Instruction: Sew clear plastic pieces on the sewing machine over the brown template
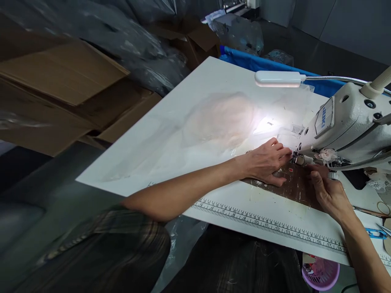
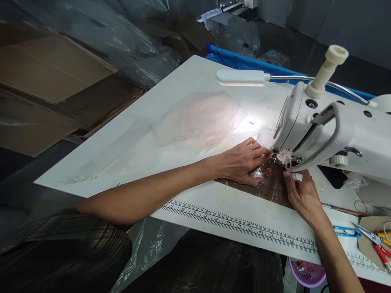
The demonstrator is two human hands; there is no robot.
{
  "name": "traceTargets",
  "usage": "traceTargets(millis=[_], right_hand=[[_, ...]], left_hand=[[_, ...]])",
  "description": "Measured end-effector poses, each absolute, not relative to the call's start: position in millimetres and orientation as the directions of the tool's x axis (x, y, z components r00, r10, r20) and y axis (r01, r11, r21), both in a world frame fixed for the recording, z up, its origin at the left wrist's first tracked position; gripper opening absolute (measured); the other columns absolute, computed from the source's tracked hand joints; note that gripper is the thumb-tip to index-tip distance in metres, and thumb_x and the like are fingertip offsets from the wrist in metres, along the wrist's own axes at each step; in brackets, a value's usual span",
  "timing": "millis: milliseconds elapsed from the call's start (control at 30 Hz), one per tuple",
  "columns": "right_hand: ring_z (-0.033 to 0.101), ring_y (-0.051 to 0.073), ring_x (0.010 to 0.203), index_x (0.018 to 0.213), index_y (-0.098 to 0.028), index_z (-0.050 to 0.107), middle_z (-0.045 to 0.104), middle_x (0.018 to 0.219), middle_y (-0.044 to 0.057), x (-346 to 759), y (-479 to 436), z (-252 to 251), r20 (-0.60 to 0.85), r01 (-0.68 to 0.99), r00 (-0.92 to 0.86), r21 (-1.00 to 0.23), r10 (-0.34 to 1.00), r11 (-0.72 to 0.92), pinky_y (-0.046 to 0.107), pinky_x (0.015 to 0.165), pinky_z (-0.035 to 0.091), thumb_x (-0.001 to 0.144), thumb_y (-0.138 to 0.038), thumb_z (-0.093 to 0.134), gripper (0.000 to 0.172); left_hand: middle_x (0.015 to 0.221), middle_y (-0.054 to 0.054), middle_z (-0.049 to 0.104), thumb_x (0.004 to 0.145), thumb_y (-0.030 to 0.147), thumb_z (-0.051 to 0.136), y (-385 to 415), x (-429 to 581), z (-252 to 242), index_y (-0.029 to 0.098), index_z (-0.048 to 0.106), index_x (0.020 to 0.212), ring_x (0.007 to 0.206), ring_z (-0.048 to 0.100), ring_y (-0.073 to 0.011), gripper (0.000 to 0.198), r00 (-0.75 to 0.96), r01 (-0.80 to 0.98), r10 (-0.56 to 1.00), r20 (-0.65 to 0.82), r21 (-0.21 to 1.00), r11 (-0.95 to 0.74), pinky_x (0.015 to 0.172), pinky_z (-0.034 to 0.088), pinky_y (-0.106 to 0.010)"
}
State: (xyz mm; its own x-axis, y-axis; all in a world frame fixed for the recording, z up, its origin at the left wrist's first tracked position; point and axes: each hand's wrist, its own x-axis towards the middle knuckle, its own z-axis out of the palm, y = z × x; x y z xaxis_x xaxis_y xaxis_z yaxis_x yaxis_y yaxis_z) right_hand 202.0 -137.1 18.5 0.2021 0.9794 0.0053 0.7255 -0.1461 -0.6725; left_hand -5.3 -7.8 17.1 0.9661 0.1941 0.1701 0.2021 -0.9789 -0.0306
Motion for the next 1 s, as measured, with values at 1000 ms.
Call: traceTargets(millis=[1000], right_hand=[[0.061,0.023,0.097,0.107,-0.019,0.069,0.057,0.110,0.014,194,-157,-17,0.529,0.882,-0.019,-0.391,0.848,0.263,0.042,0.083,0.058,0.095,-0.031,0.047,0.028]], left_hand=[[0.160,-0.004,0.033,0.088,0.016,0.039,71,14,39,0.023,0.046,0.146,0.145,0.035,-0.0255,0.058,0.924,0.382,0.361,-0.128,0.290,-0.877,0.117,0.028,-0.042]])
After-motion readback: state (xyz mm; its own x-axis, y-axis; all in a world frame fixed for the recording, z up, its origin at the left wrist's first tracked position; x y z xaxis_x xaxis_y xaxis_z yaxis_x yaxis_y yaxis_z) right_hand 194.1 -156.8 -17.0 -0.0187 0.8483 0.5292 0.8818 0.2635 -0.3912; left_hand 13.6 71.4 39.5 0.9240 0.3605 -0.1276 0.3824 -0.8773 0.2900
